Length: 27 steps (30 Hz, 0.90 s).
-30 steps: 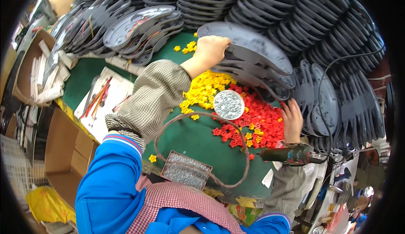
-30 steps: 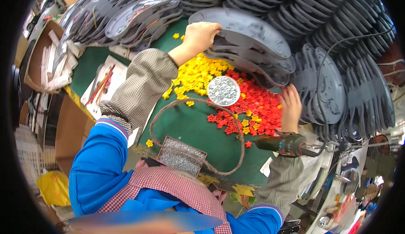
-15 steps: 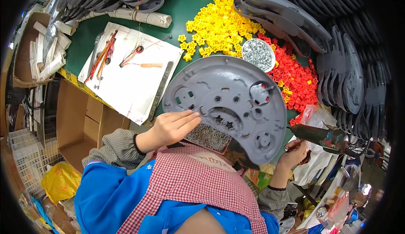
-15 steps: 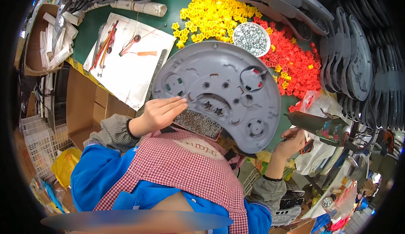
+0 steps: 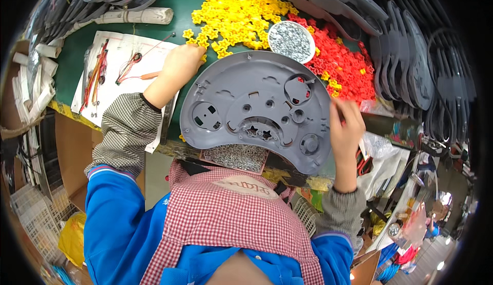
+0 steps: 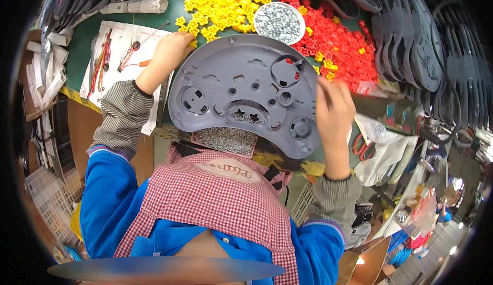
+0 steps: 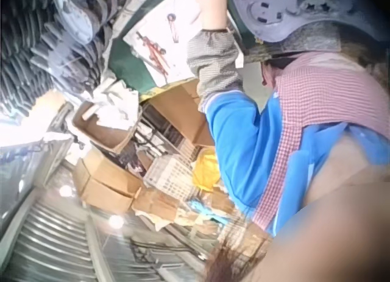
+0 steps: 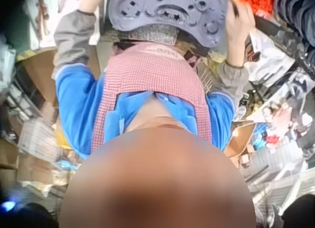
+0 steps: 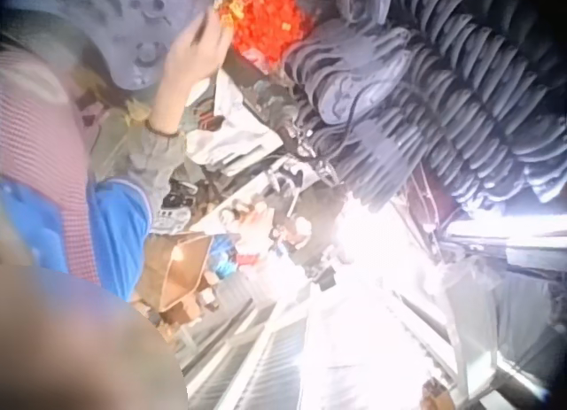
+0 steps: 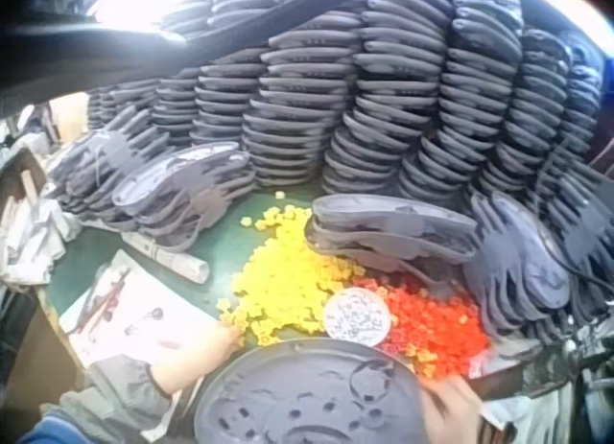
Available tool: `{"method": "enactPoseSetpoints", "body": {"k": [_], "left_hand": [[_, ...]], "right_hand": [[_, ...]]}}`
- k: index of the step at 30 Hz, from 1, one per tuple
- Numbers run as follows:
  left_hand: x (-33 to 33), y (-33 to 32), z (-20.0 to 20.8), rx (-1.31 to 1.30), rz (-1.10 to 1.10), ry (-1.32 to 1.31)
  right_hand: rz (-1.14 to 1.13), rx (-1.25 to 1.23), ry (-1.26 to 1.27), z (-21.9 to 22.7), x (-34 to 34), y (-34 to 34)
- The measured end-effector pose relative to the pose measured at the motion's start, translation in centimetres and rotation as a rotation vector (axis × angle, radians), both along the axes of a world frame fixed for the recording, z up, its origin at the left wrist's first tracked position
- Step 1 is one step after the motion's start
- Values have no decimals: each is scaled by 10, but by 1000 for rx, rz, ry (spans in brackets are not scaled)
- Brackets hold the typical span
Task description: The person uses a cordless screwdriver to fasten screws into a gray plastic housing while inserting small star-shaped plastic pieces and connecting wires. The person repeatedly picks up components from the table and secures them into the housing.
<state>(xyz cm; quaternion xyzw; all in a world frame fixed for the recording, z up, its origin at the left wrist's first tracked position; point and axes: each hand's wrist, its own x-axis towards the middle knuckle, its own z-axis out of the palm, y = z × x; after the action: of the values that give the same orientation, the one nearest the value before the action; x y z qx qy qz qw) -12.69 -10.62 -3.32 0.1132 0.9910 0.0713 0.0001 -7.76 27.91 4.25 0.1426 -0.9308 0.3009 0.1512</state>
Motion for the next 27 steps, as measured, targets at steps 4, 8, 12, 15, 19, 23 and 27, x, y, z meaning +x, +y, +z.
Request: {"method": "enactPoseSetpoints", "body": {"k": [4,8,12,15,19,23,27], "left_hand": [[-2,10,21,168,-7,128],[40,83,72,565,-234,-105],[56,105,21,623,-928,-190],[45,99,23,512,-1050,-73],[48,95,15,576,-1028,-118],[46,95,13,586,-1000,-124],[49,97,23,451,-974,-50]], "right_hand": [[-27,191,44,-23,-67,-2],[-141,484,-25,-54,-106,22],[-165,576,-194,-63,-130,14],[-208,484,-228,-60,-121,14],[-102,499,-175,-73,-123,16],[-147,471,-258,-80,-128,19],[-185,329,-309,-78,-121,30]]}}
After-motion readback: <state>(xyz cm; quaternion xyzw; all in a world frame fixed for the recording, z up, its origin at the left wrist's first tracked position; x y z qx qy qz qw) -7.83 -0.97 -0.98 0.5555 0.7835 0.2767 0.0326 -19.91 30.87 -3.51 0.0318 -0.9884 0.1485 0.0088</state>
